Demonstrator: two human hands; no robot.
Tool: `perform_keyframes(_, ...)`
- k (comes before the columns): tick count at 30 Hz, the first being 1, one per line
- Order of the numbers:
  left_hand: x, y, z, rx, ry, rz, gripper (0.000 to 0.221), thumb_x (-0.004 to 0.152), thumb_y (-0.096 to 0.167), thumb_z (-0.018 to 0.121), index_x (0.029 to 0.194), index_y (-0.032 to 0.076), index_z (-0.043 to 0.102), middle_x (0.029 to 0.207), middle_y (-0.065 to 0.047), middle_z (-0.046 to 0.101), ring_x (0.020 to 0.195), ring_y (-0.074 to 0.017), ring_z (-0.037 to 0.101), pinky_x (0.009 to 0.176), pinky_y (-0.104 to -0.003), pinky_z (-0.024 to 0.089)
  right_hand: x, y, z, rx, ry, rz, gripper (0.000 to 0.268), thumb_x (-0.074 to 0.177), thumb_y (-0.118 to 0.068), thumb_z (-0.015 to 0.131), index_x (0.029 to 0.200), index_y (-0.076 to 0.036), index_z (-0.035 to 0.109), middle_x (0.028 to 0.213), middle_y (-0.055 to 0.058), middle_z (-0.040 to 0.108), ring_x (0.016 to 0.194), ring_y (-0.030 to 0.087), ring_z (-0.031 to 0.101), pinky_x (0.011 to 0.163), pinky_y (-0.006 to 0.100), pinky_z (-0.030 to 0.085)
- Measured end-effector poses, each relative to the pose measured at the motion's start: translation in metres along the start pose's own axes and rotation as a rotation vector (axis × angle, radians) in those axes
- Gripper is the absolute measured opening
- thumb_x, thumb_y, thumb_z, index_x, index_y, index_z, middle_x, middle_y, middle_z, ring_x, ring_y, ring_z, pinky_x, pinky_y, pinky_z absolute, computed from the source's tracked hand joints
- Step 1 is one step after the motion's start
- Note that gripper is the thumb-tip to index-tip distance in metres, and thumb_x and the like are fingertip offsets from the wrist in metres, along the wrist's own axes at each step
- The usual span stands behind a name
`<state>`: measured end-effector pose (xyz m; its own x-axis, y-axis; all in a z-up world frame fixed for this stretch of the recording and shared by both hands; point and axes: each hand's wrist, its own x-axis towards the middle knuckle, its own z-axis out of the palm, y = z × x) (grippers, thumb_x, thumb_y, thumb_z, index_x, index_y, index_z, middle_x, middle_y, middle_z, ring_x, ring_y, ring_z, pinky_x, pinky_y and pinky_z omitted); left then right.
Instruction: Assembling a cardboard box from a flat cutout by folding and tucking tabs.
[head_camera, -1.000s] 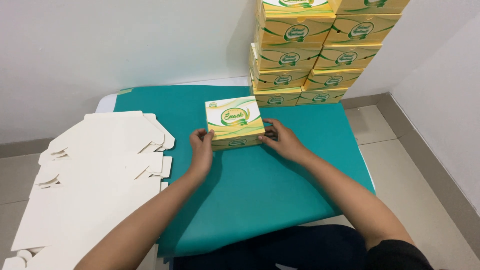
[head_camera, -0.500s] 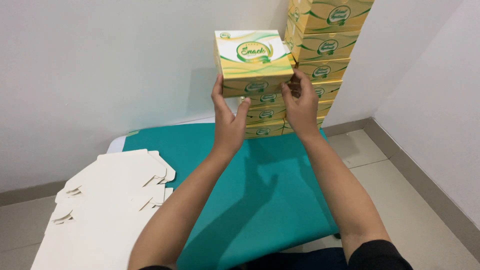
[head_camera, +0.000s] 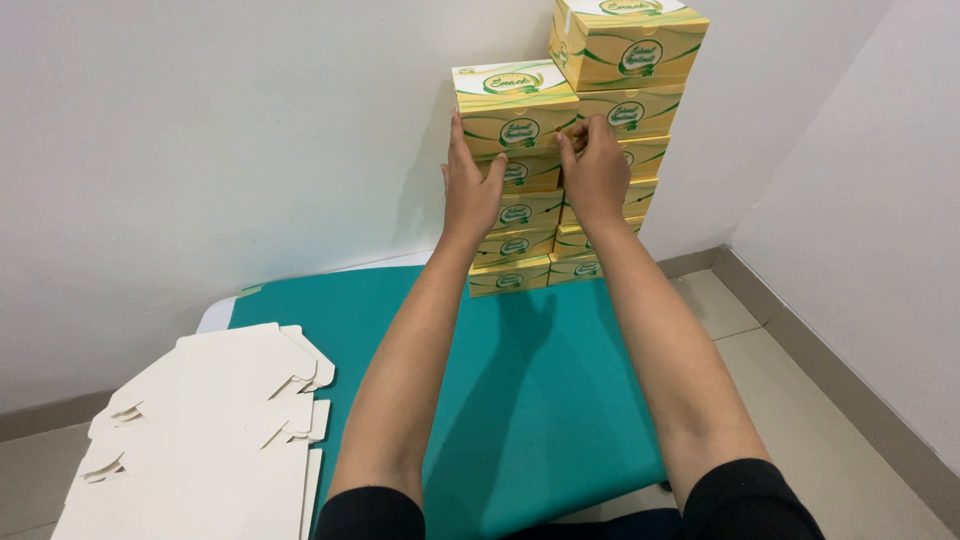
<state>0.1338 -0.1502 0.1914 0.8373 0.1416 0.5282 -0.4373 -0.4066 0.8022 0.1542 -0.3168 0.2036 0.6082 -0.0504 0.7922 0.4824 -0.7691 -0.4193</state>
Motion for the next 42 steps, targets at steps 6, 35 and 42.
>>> perform_keyframes(6,-0.029,0.007,-0.049,0.225,-0.070,0.065,0.075,0.099,0.026,0.055,0.153,0.009,0.005,0.157,-0.023,0.007,0.146,-0.0360,0.009,0.116,-0.057,0.004,-0.032,-0.019,-0.014,0.137,-0.036,-0.002,0.008,0.101,-0.015,0.054,0.098,-0.009,0.049,0.082,0.004,0.060,0.070,0.019,0.064,0.058,0.034,0.051)
perform_keyframes(35,-0.412,-0.021,-0.451,0.969,-0.377,-0.846,0.078,0.064,0.047,0.082,0.133,0.022,0.055,0.141,-0.001,0.050,0.137,-0.0237,0.037,0.117,-0.051,0.001,-0.338,-0.309,0.024,0.279,-1.364,-0.913,0.046,0.094,-0.038,0.044,0.125,-0.006,0.055,0.128,0.015,0.056,0.126,0.033,0.048,0.102,0.040,0.042)
perform_keyframes(42,-0.411,-0.025,-0.453,1.212,-0.431,-0.700,0.033,0.090,0.037,0.056,0.120,0.027,0.065,0.133,0.006,0.059,0.133,-0.0170,0.044,0.120,-0.046,0.009,-0.354,-0.298,0.045,0.327,-0.982,-0.989,0.022,0.095,-0.025,0.046,0.112,-0.013,0.054,0.069,0.005,0.063,0.070,0.020,0.066,0.059,0.032,0.056)
